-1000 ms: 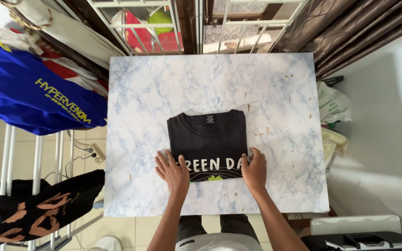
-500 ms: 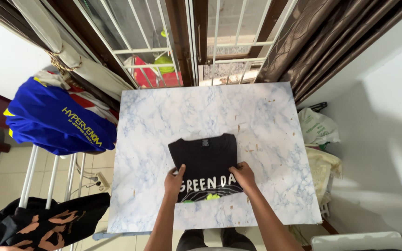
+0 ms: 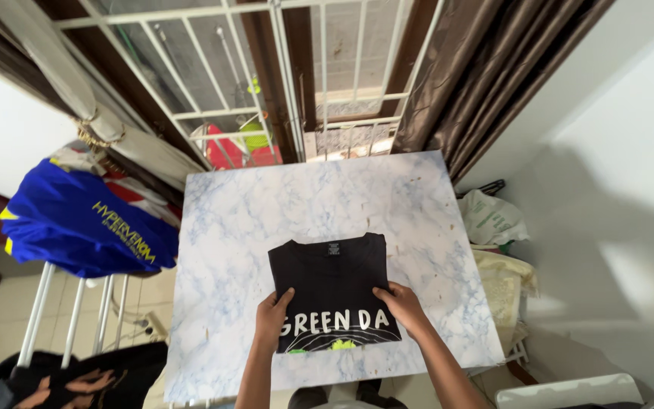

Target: The person folds a black t-shirt on a table and places it inside a suitcase alongside other packed clothes.

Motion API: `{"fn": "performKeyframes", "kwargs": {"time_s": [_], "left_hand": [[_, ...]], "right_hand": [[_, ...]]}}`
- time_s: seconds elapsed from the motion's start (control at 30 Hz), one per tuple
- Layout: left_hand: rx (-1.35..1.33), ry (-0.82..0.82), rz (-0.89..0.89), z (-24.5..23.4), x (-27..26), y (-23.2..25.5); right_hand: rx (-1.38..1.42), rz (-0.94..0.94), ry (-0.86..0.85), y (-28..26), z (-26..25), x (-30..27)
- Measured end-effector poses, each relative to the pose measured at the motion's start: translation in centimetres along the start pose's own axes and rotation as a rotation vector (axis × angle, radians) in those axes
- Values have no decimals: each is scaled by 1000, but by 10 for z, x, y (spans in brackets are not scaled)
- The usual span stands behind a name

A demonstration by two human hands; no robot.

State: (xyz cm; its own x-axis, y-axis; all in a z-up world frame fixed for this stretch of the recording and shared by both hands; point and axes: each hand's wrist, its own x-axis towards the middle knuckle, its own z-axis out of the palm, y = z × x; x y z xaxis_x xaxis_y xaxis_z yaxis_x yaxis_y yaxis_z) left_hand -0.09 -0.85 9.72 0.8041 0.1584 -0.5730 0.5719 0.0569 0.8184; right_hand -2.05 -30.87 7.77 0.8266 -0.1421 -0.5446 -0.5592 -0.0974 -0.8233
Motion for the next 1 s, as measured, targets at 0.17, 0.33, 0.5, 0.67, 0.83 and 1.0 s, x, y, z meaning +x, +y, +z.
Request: {"fn": "performKeyframes", "kwargs": {"time_s": [0.17,0.33,0.5,0.67,0.83,1.0], "left_hand": [[6,-76,31,17,-12,30],[-29,-248,-15,34,-16,49],[170,-440,-98,57,-25,68],[195,-840,-141,93,-37,66],[376,-1075,-205,147,-59,54],[470,-1300,-288,197,-98,30]], "right_hand": [[-5,-69,104,-11,-20,-25],[230,35,164,-15,-37,-62],[452,88,291,0,-50,-114],[584,35,457,43,-57,-167],[709,109,670,93,-59,-226],[902,173,867,122,-57,-298]]}}
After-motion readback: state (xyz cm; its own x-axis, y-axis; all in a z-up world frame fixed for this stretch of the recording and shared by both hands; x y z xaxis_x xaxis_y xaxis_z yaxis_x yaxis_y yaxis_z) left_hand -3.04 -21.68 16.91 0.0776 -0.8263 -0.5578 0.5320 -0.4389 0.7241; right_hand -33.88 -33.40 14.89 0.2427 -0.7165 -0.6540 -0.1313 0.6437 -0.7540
